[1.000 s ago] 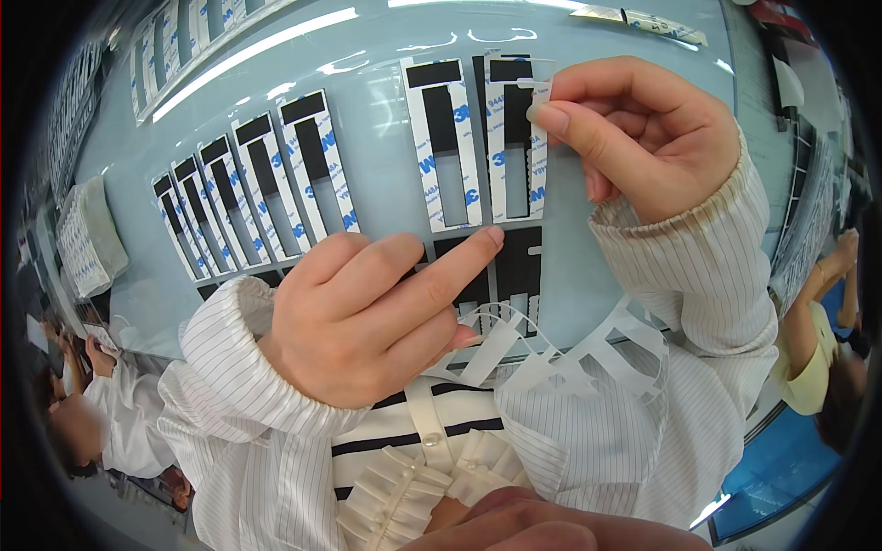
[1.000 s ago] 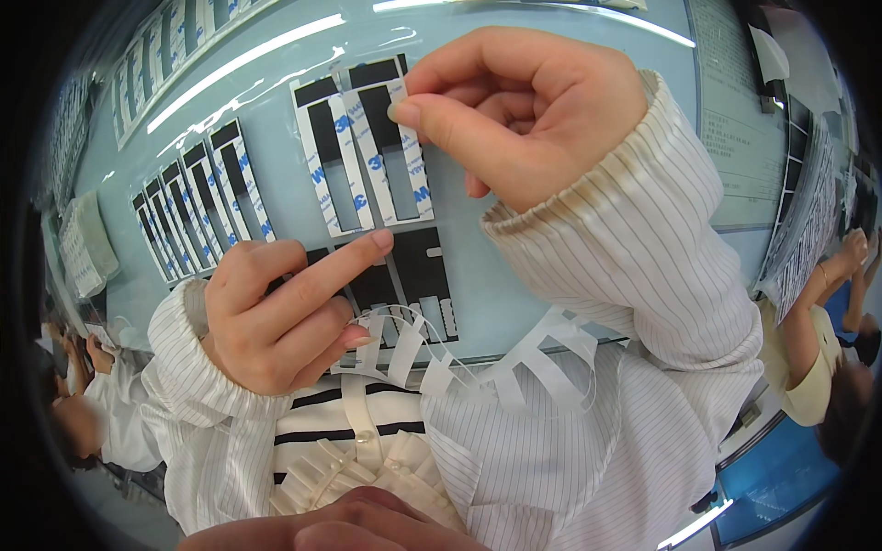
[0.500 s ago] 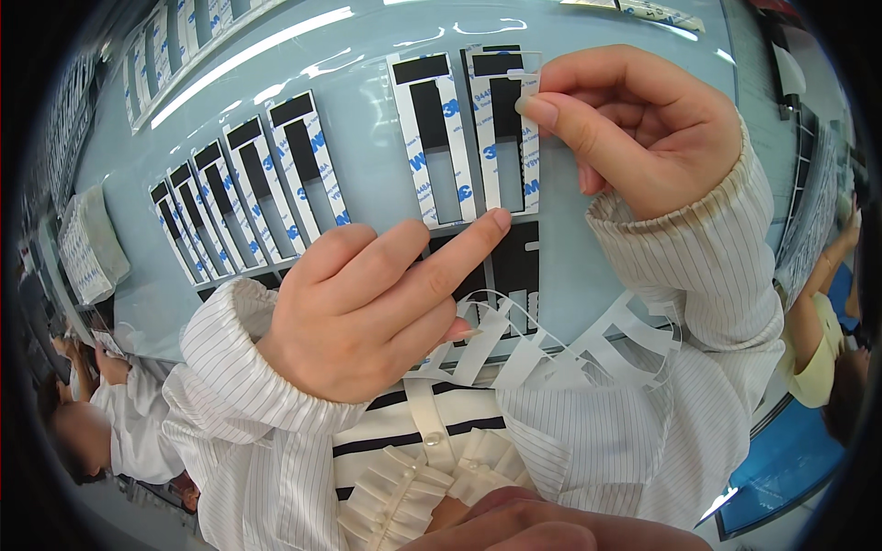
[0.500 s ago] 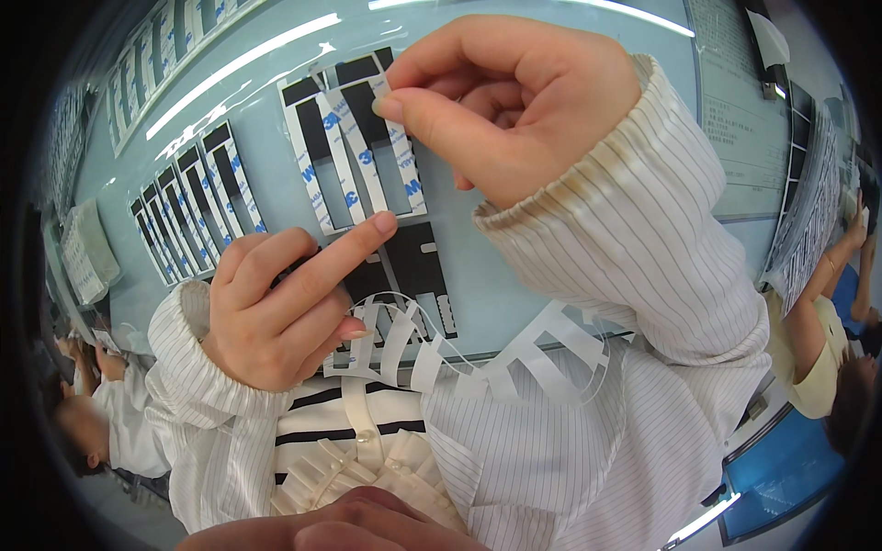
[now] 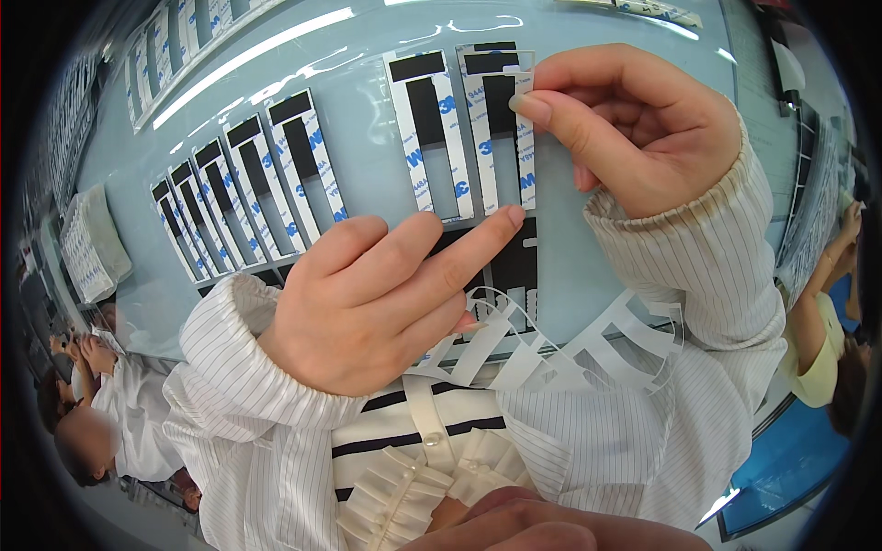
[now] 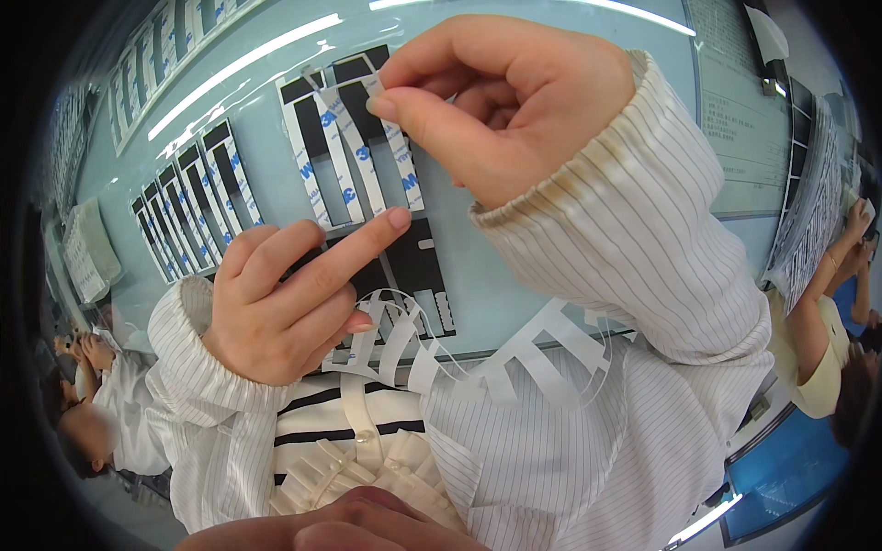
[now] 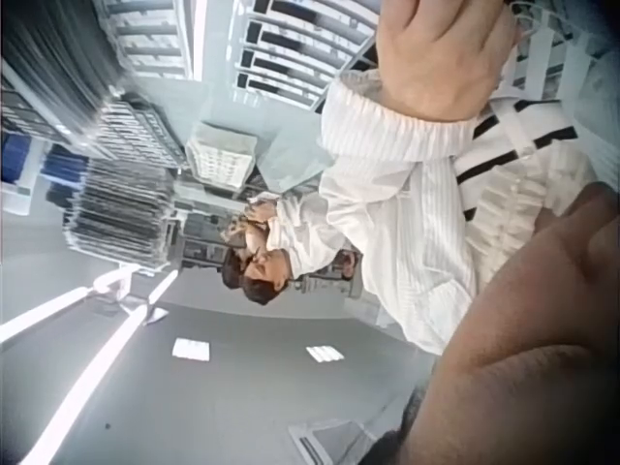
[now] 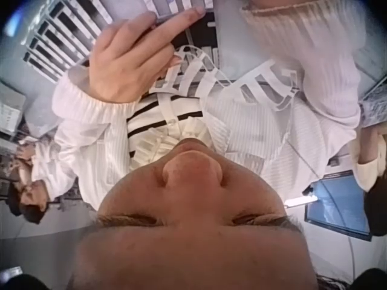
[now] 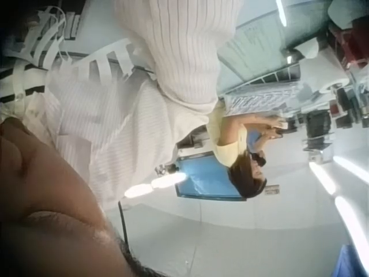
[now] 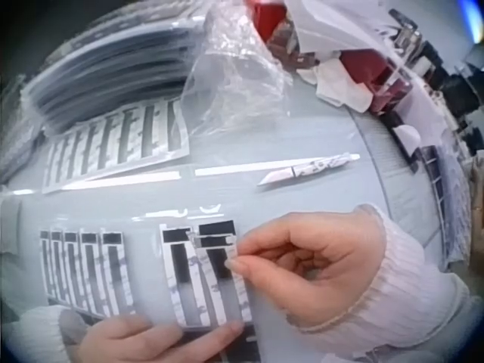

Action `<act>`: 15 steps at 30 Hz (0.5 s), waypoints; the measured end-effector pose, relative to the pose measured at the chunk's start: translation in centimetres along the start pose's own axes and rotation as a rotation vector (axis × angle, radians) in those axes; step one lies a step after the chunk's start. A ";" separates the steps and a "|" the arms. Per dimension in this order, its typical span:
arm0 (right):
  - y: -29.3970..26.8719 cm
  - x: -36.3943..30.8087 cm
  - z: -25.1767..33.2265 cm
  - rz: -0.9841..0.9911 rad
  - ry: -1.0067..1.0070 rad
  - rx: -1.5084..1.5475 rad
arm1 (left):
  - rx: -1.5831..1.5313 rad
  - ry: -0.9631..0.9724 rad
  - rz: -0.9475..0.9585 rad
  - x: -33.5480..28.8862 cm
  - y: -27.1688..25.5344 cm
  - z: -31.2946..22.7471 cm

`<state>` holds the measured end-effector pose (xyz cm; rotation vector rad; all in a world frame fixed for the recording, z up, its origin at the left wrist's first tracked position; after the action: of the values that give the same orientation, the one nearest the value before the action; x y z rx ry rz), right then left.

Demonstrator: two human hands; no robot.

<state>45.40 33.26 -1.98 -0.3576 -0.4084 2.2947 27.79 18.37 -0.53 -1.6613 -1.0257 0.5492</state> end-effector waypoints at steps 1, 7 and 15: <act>0.0 0.0 0.1 -0.002 -0.004 -0.011 | -0.001 -0.005 0.008 0.1 -0.1 -0.1; 0.2 0.0 0.1 -0.020 -0.012 -0.001 | 0.011 -0.008 0.019 0.1 0.1 -0.1; 0.2 0.2 0.7 -0.023 -0.096 0.002 | 0.020 0.015 0.044 0.8 0.1 -0.1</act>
<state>44.87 33.13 -1.50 -0.2406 -0.4557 2.2960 28.35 18.95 -0.49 -1.6716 -0.9717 0.5738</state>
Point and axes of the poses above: each hand's wrist, its own x-axis towards the middle knuckle, its own y-axis out of the palm, z = x × y, the point moved 2 cm from there along x, towards the middle knuckle, and after that the axes turned 1 degree about x, right-handed, at the moved point
